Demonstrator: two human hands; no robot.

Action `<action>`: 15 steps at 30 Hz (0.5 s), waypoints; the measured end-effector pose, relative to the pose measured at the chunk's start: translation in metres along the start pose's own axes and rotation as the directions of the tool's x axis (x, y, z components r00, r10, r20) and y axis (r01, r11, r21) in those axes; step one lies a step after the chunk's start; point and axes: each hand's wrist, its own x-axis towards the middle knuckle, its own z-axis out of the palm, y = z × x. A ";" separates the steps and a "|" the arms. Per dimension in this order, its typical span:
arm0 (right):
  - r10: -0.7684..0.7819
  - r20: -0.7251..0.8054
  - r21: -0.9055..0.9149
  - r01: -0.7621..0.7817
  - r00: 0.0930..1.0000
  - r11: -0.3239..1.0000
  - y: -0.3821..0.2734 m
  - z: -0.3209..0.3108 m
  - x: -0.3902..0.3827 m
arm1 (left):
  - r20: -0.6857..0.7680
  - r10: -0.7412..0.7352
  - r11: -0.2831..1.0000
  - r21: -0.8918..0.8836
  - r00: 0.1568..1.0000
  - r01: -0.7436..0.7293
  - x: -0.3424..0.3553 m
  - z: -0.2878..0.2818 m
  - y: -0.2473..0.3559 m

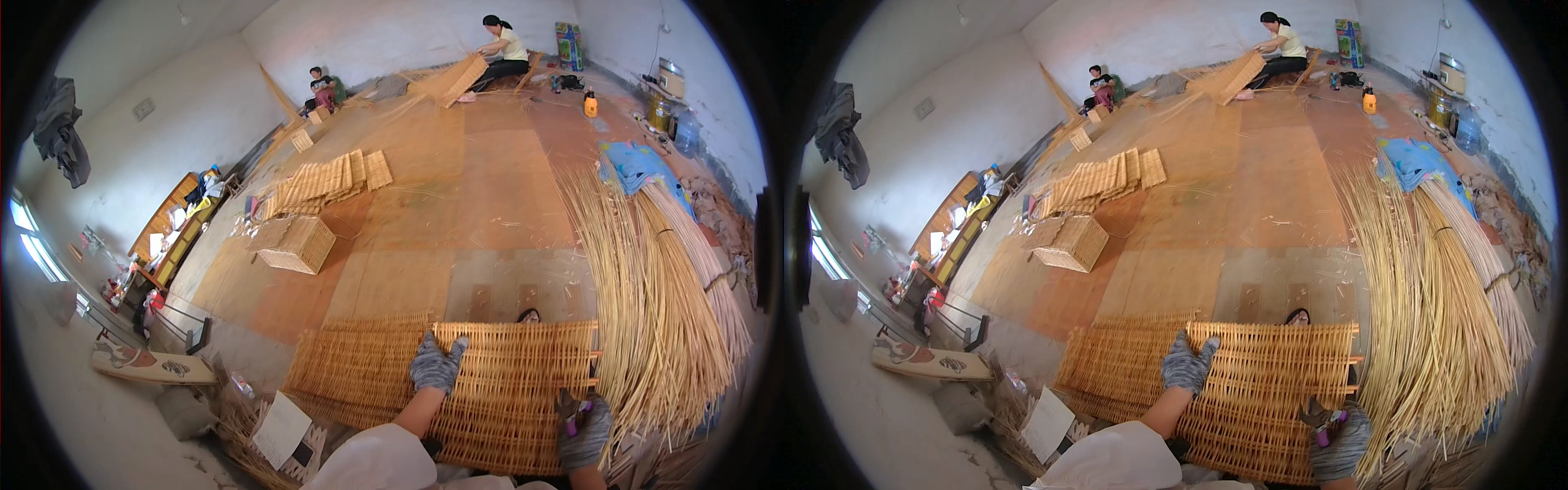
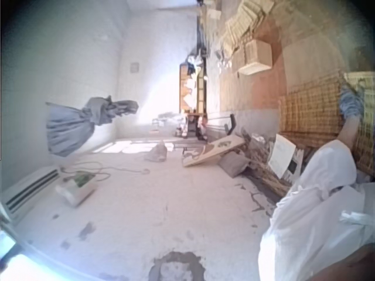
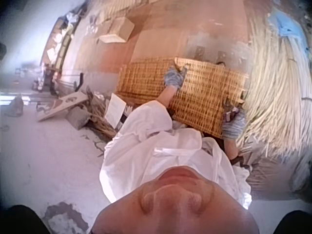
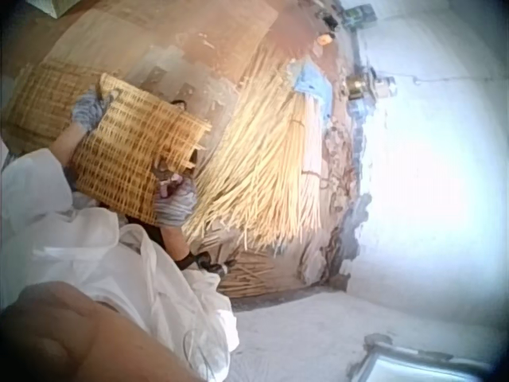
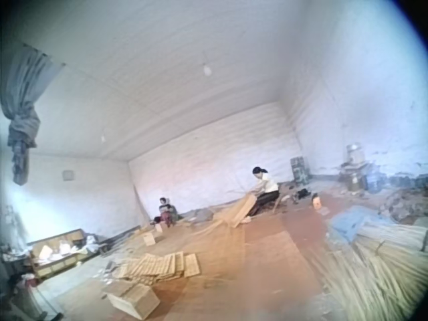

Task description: Weaving reed or wicker mats, including measuring, cutting, and aligning the materials.

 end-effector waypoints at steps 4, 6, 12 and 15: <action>-0.600 0.320 -0.838 0.514 0.734 0.183 0.019 -0.026 0.009 | -0.110 0.038 0.984 -0.171 0.993 -0.057 0.002 0.020 -0.010; 0.041 0.042 -0.116 -0.036 0.998 0.993 0.033 -0.043 0.012 | -0.109 0.017 0.981 -0.190 0.994 -0.037 0.007 0.027 -0.012; -0.560 0.482 -0.815 0.580 0.674 -0.003 -0.026 0.008 -0.005 | -0.090 -0.018 0.984 -0.179 0.996 0.001 0.008 0.025 -0.017; -0.134 0.256 -0.828 0.288 0.957 0.481 -0.002 -0.019 0.004 | -0.041 -0.055 0.980 -0.191 0.998 0.046 0.009 0.017 -0.012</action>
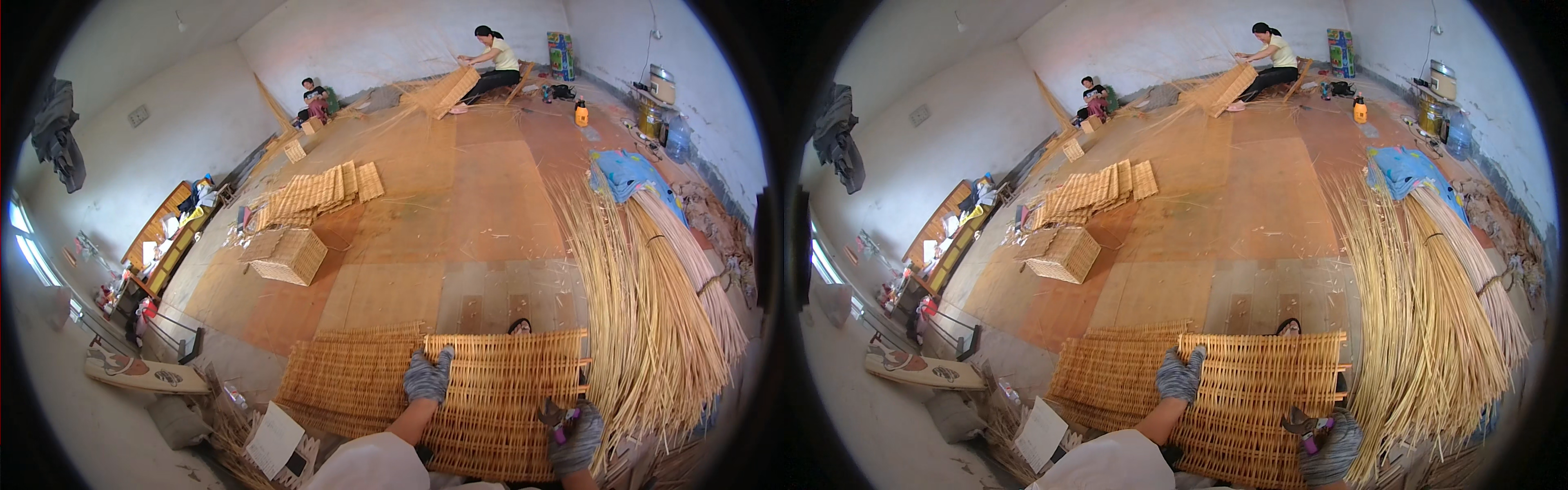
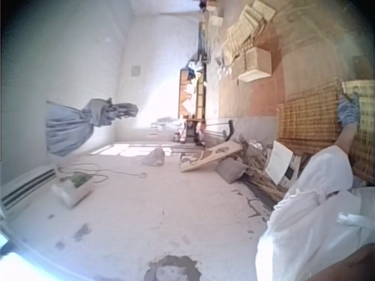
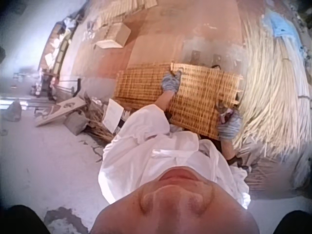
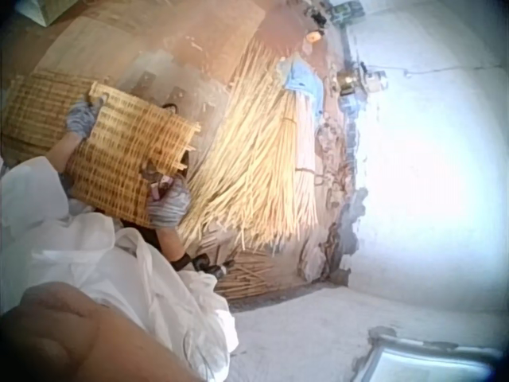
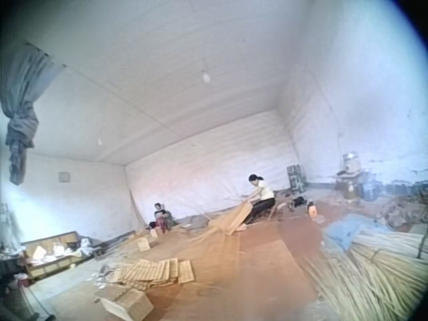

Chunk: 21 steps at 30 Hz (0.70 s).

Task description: Weaving reed or wicker mats, including measuring, cutting, and aligning the materials.

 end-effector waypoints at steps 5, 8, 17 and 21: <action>0.083 -0.006 0.084 -0.082 0.997 0.993 0.008 0.006 -0.004 | -0.006 -0.015 0.998 0.059 1.000 0.016 -0.005 -0.005 0.008; 0.207 -0.006 0.557 -0.168 0.978 0.813 0.038 0.019 -0.001 | -0.026 -0.013 0.998 0.062 1.000 0.015 -0.004 -0.001 0.006; -0.237 -0.088 -0.182 0.218 0.968 0.959 0.017 0.009 -0.007 | -0.009 -0.008 0.999 0.042 1.000 0.008 -0.001 -0.001 0.000; -0.343 -0.146 -0.297 0.289 0.928 0.910 0.003 0.004 -0.005 | 0.046 -0.037 0.999 0.025 0.998 0.035 -0.004 -0.009 0.009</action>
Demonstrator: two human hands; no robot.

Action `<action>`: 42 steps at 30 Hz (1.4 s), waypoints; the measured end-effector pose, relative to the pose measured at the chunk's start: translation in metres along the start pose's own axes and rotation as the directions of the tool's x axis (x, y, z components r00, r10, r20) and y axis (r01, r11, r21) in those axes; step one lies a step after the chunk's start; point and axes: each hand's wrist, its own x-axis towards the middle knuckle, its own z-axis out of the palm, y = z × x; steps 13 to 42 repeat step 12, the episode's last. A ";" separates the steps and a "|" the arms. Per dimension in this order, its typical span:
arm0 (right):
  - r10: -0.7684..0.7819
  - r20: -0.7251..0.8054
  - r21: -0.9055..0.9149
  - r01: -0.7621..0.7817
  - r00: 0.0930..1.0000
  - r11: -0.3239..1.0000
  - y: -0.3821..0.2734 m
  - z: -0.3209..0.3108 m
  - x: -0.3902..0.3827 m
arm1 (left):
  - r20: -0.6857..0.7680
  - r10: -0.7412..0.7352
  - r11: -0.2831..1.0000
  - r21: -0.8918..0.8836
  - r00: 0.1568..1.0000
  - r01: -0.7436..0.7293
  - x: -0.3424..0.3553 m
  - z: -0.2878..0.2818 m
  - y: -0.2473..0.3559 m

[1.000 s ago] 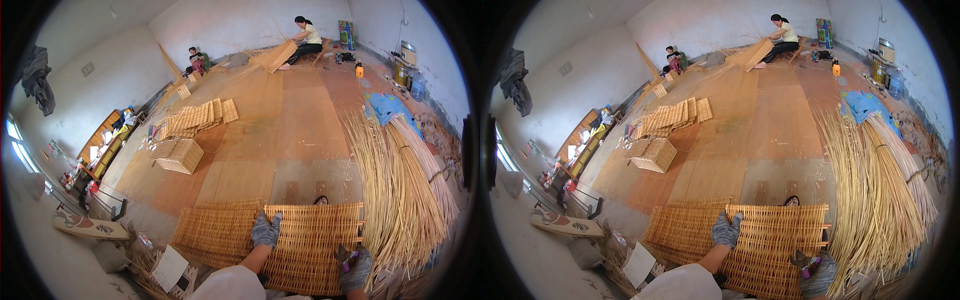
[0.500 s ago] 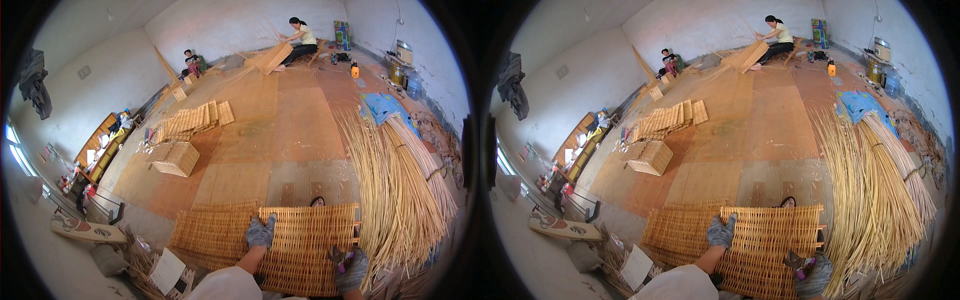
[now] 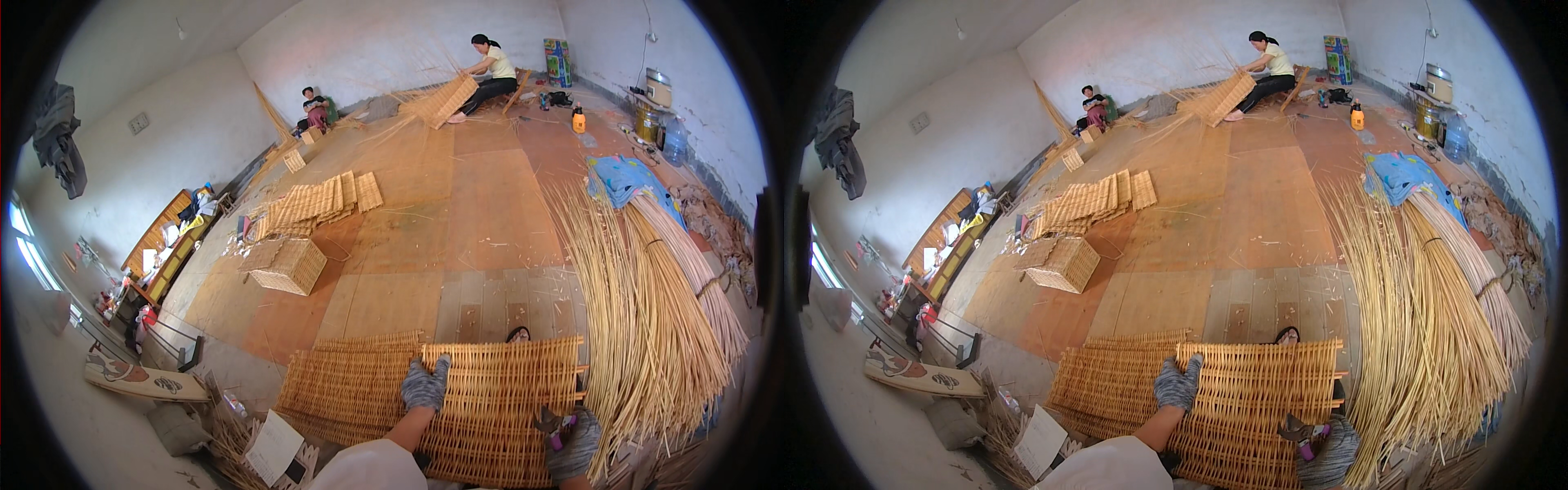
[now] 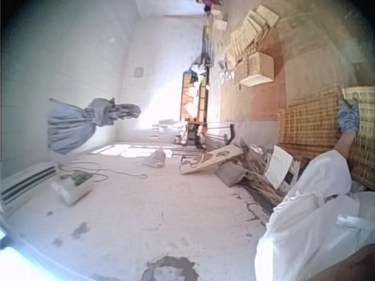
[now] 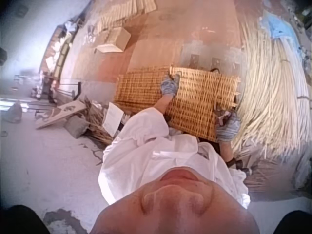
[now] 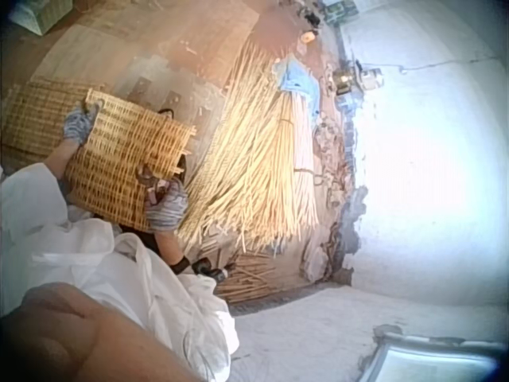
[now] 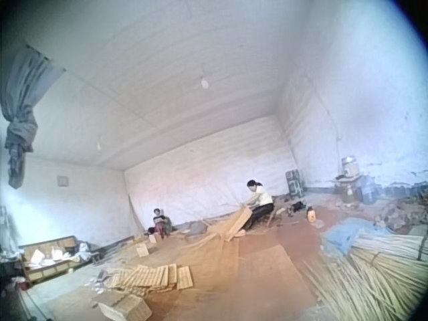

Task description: Weaving reed or wicker mats, including measuring, cutting, and aligning the materials.

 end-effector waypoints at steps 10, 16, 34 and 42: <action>0.291 0.185 0.109 -0.314 0.939 0.943 -0.019 -0.011 0.010 | -0.132 0.011 0.997 0.082 0.991 0.000 0.004 0.010 -0.006; 0.074 0.019 -0.032 -0.073 0.997 0.997 -0.020 -0.011 0.010 | 0.108 -0.100 0.990 0.107 0.989 0.089 0.005 -0.002 0.001; 0.074 0.019 -0.032 -0.073 0.997 0.997 -0.020 -0.011 0.010 | 0.108 -0.100 0.990 0.107 0.989 0.089 0.005 -0.002 0.001; 0.074 0.019 -0.032 -0.073 0.997 0.997 -0.020 -0.011 0.010 | 0.108 -0.100 0.990 0.107 0.989 0.089 0.005 -0.002 0.001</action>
